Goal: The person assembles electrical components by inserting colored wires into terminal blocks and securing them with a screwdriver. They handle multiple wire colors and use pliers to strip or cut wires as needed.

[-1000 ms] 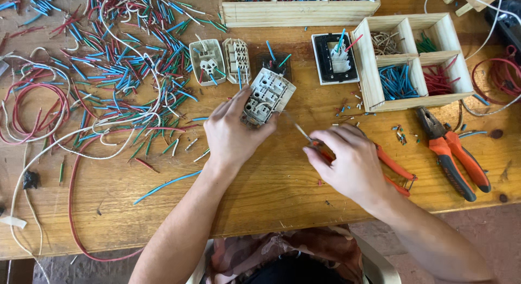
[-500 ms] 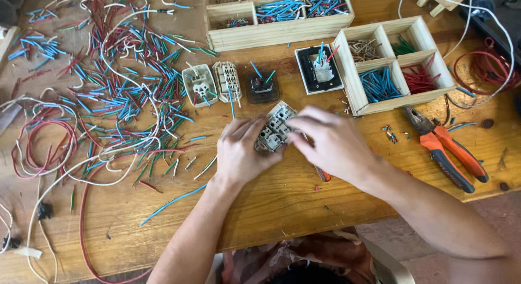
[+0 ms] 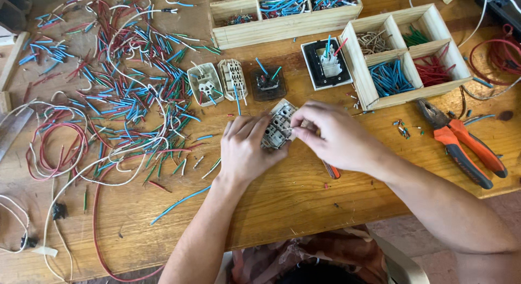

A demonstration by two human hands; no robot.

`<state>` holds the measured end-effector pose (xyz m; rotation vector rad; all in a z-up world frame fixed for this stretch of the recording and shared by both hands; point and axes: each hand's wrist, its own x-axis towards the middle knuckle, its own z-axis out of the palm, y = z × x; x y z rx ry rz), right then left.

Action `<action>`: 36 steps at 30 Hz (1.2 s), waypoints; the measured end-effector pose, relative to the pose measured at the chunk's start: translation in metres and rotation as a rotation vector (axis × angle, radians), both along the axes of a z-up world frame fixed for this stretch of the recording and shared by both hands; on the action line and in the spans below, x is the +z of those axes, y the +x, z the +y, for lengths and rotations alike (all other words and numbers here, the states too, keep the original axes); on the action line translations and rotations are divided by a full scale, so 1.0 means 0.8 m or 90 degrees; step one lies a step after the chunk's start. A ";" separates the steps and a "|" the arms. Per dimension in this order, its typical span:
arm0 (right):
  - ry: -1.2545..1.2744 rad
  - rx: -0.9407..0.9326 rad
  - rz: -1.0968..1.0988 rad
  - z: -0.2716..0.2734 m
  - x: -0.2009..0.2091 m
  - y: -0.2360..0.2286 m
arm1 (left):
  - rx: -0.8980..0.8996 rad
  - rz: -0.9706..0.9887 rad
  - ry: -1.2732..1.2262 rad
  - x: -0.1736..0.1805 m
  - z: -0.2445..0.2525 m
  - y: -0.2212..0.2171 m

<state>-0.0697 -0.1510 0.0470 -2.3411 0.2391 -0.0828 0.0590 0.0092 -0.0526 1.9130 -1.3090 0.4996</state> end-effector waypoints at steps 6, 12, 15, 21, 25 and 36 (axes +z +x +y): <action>0.264 -0.065 -0.007 -0.025 -0.019 -0.024 | 0.017 0.035 0.092 0.019 0.004 0.002; 0.202 -0.063 -0.091 -0.033 -0.032 -0.036 | -0.057 0.082 0.014 0.039 0.007 -0.002; 0.080 -0.022 -0.143 -0.041 -0.026 -0.040 | -0.052 0.071 -0.009 0.067 -0.005 -0.028; 0.028 -0.022 -0.201 -0.061 -0.022 -0.055 | -0.217 0.247 0.035 0.083 -0.056 -0.054; 0.044 -0.056 -0.220 -0.086 -0.009 -0.071 | -0.229 0.287 0.042 0.080 -0.091 -0.058; 0.017 -0.105 -0.146 -0.176 -0.001 -0.097 | -0.282 0.313 -0.018 0.075 -0.188 -0.083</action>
